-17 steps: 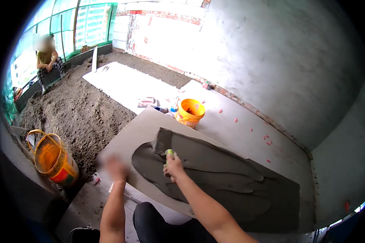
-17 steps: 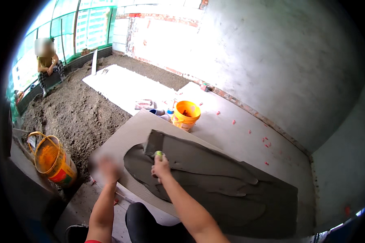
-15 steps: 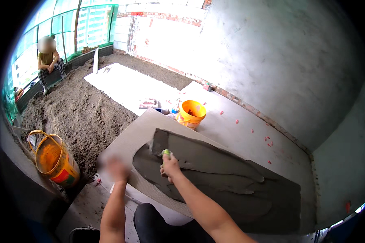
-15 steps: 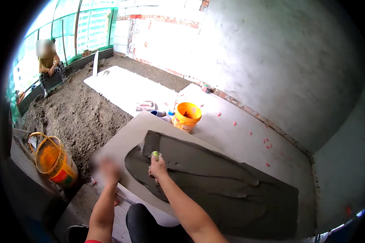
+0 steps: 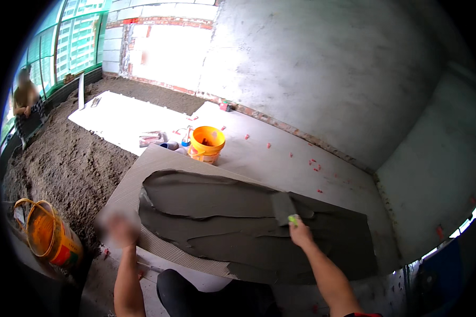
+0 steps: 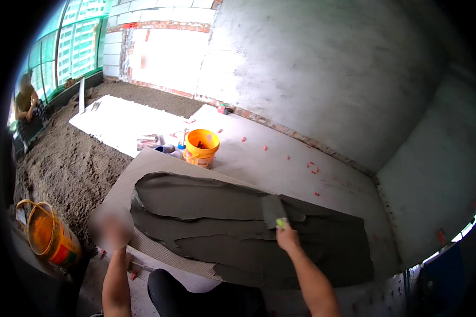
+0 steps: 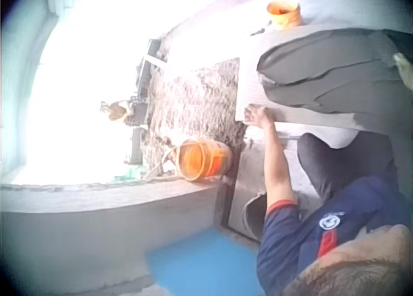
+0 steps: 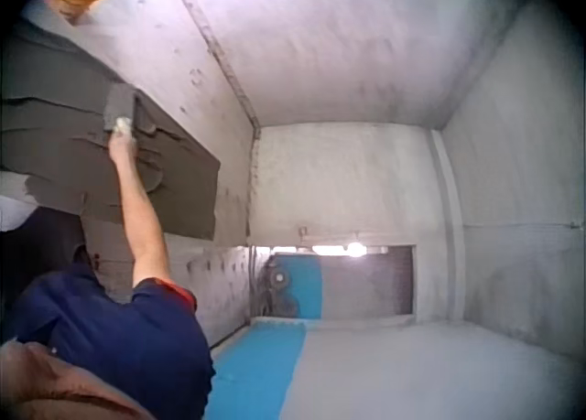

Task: The person scoops mortar from a bucket using a trowel and spreads it across the back of a large ceramic tile.

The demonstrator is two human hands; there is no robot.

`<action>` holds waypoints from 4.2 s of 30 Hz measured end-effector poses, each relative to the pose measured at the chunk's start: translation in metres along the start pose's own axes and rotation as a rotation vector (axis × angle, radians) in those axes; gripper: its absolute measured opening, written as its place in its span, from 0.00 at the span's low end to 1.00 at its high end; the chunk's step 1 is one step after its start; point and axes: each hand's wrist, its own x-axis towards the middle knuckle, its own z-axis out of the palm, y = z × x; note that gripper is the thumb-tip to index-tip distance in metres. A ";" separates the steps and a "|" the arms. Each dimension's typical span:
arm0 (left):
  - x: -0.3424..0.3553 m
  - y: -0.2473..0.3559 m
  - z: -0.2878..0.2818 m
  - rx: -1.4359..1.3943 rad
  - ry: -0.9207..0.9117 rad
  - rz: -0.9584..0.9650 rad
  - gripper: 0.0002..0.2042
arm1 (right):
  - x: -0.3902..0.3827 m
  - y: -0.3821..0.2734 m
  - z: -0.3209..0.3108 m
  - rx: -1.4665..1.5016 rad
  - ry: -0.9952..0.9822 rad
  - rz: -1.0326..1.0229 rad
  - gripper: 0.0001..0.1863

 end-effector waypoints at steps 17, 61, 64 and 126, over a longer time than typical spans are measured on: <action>0.036 0.040 -0.050 -0.045 -0.272 -0.295 0.11 | -0.016 -0.150 0.037 0.656 -0.420 -0.283 0.27; 0.060 0.054 -0.110 -0.137 -0.387 -0.400 0.15 | 0.137 -0.242 0.082 0.452 -0.500 -0.287 0.20; 0.061 0.056 -0.112 -0.122 -0.358 -0.389 0.14 | 0.180 -0.198 0.082 0.554 -0.409 -0.174 0.19; 0.044 0.055 -0.100 -0.282 -0.329 -0.666 0.25 | 0.061 -0.377 0.132 -0.141 -0.106 -0.996 0.27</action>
